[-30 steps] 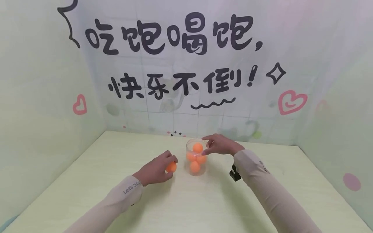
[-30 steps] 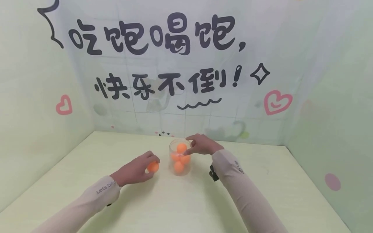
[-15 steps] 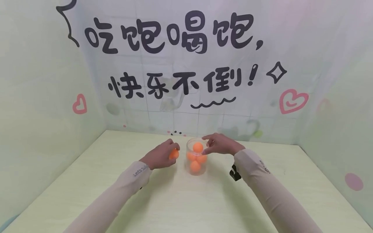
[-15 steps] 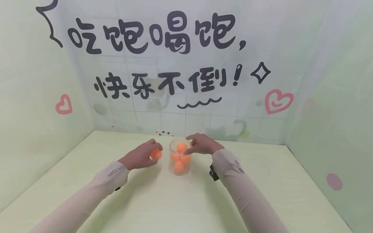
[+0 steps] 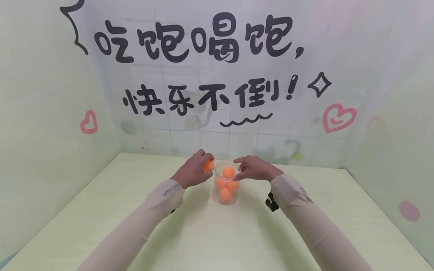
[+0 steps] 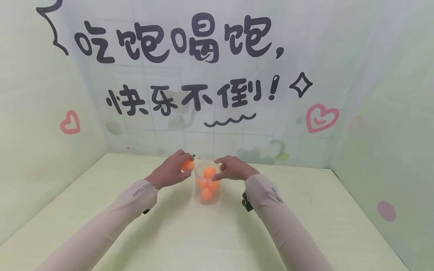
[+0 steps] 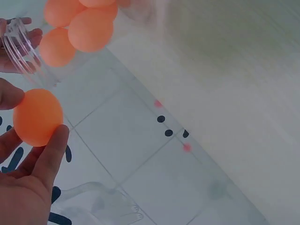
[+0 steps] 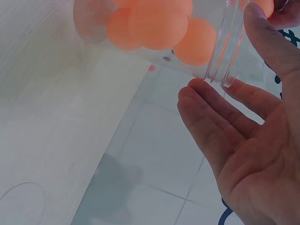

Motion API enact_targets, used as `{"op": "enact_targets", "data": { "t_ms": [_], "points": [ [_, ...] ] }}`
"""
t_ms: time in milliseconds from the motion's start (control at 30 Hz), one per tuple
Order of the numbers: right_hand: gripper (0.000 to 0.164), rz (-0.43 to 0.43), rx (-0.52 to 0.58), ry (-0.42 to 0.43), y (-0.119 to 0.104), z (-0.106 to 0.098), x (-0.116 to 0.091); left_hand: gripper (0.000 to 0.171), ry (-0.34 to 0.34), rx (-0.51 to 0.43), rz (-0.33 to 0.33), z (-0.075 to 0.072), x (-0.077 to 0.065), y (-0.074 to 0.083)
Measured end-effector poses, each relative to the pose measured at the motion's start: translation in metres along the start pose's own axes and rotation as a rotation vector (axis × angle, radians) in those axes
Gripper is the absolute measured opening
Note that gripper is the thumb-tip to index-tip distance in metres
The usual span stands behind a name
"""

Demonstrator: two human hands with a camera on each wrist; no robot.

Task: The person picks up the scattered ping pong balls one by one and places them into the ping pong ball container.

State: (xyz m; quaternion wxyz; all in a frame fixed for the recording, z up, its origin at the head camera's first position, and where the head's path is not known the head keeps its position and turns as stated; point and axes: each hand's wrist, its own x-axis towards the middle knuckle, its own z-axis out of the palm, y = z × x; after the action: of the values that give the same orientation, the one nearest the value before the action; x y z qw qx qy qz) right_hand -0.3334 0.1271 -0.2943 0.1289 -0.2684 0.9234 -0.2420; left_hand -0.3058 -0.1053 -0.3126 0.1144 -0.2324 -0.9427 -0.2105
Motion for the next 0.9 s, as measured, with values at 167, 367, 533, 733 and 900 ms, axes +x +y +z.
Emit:
{"op": "enact_targets", "data": {
  "t_ms": [167, 367, 533, 733, 900],
  "points": [
    [0.069, 0.012, 0.012, -0.004, 0.002, 0.002, 0.002, 0.031, 0.005, -0.014, 0.03, 0.0, 0.008, 0.013],
    [0.069, -0.008, 0.01, 0.005, 0.005, 0.002, 0.002, 0.031, -0.055, -0.036, 0.085, 0.002, 0.016, 0.029],
    [0.07, -0.028, 0.015, 0.017, 0.007, 0.003, 0.001, 0.03, -0.145, -0.053, 0.104, 0.006, 0.023, 0.031],
    [0.07, -0.03, 0.006, 0.012, 0.005, 0.001, 0.002, 0.032, -0.242, -0.07, 0.058, 0.008, 0.028, 0.035],
    [0.07, -0.025, 0.017, 0.008, 0.006, 0.001, 0.002, 0.034, -0.263, -0.04, 0.047, 0.009, 0.029, 0.037]
  ]
}}
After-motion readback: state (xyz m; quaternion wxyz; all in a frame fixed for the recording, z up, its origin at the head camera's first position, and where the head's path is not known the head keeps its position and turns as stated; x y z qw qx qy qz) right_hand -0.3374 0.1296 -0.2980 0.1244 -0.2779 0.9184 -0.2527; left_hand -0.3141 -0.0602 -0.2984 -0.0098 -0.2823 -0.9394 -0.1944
